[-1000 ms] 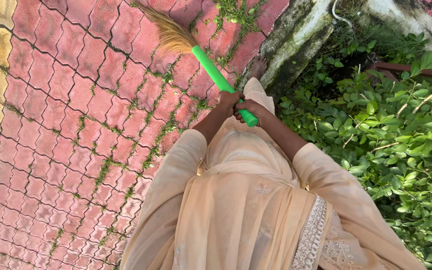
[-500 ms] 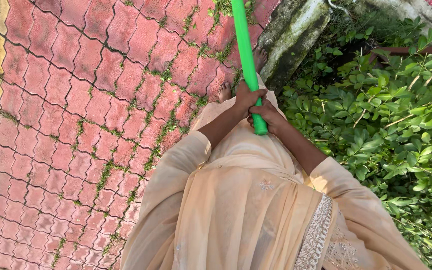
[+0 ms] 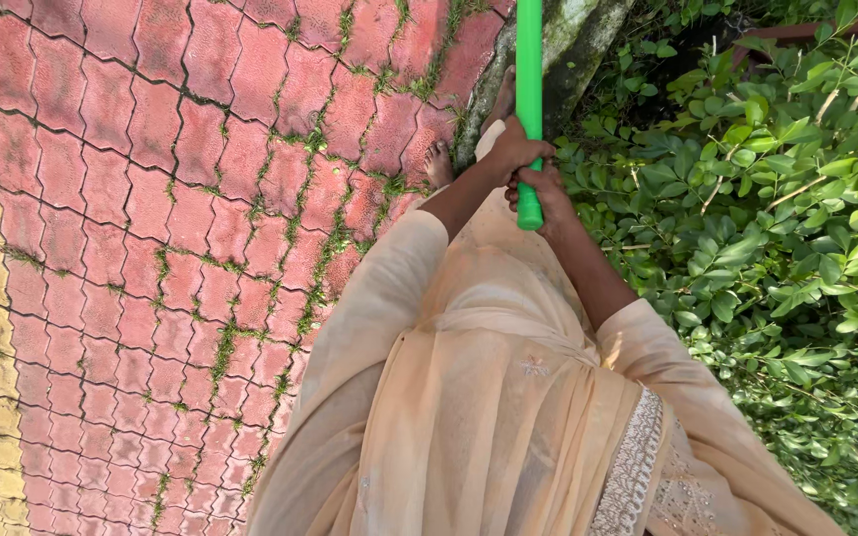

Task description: The person sweeps an outdoor paved area with a broom, clearing debris and dirt from the surface and edges.

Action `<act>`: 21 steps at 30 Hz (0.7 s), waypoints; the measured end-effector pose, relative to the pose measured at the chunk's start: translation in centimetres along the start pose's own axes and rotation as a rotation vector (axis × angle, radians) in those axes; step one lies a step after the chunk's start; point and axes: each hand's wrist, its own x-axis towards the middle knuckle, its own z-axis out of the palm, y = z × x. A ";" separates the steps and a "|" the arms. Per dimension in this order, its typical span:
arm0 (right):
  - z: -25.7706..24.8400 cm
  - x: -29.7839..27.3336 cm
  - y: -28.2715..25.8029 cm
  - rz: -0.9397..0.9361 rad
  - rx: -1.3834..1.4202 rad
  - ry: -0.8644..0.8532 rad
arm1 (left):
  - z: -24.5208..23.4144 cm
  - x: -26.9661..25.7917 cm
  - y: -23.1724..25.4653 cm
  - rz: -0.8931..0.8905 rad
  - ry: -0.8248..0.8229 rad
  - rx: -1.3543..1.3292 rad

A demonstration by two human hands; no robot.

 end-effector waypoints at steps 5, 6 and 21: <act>3.5 -5.6 -0.8 0.036 -0.160 0.101 | 0.8 -7.4 2.5 0.052 0.071 0.027; 3.3 -6.6 -0.9 0.081 -0.176 0.109 | 1.5 -8.7 2.3 0.066 0.129 0.026; -0.5 3.7 2.9 0.074 0.020 -0.004 | -3.0 1.2 -2.1 -0.255 -0.030 0.077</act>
